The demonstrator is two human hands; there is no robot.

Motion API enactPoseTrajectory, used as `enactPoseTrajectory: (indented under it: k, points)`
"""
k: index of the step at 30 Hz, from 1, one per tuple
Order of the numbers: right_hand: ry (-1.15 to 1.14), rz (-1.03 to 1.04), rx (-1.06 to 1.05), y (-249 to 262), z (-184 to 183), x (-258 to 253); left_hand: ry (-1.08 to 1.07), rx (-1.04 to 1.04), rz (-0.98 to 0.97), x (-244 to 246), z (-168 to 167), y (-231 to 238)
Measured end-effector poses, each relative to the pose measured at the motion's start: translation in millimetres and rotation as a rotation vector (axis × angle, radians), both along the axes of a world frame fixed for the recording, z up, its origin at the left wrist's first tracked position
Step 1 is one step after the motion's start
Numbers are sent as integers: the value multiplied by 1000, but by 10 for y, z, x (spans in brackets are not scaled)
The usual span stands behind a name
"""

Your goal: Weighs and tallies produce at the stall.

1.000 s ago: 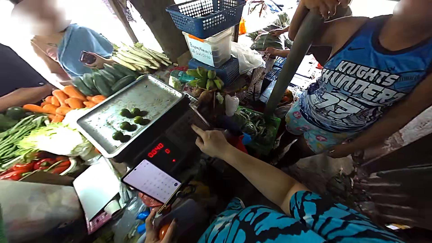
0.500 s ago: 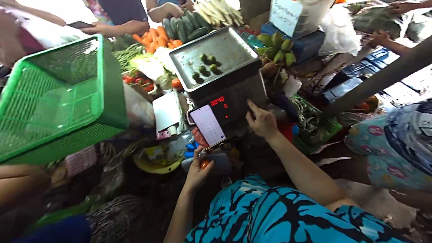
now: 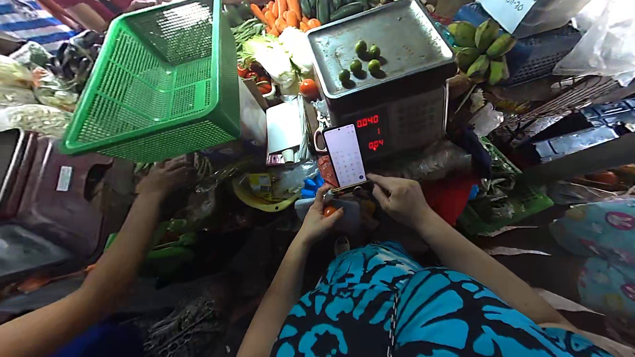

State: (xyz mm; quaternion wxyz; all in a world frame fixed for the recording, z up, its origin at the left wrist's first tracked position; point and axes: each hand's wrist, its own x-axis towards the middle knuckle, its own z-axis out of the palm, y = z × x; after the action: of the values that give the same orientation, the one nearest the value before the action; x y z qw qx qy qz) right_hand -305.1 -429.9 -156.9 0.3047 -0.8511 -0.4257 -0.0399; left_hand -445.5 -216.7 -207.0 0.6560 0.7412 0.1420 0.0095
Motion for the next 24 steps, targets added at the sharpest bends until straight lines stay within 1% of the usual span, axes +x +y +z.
enactPoseTrajectory:
  k: [3, 7, 9, 10, 12, 14, 16, 17, 18, 19, 20, 22, 23, 24]
  points:
    - [-70, 91, 36, 183, -148, -151, 13, 6, -3, -4, -11, 11]
    - [-112, 157, -14, 421, -146, -142, 25, 14, -11, 2, -23, 28]
    - [-97, 149, -70, 479, -125, -121, 20, 10, -13, 1, -29, 31]
    - [-111, 145, -62, 477, -137, -113, 21, 10, -16, -1, -27, 33]
    - [-186, 116, 34, 412, -180, -113, 38, 5, -32, 0, -3, 45]
    - [-239, 39, 72, 298, -215, -119, 63, -42, -38, -18, 61, 62]
    - [-227, -33, 28, 202, -262, -93, 41, -102, 27, -72, 147, 32]
    - [-192, -37, 25, 169, -271, -77, -16, -94, 92, -106, 190, -16]
    - [-129, -18, 53, 149, -249, -75, -114, -44, 165, -130, 229, -75]
    - [-19, 15, 103, 144, -197, -93, -236, 39, 231, -130, 269, -141]
    - [156, 58, 159, 150, -121, -136, -358, 136, 270, -109, 318, -209]
    - [659, 164, 301, 211, 38, -254, -537, 333, 244, -4, 458, -335]
    - [933, 206, 386, 246, 118, -318, -577, 427, 196, 70, 546, -403]
    - [1177, 197, 472, 263, 204, -381, -591, 527, 138, 150, 627, -480]
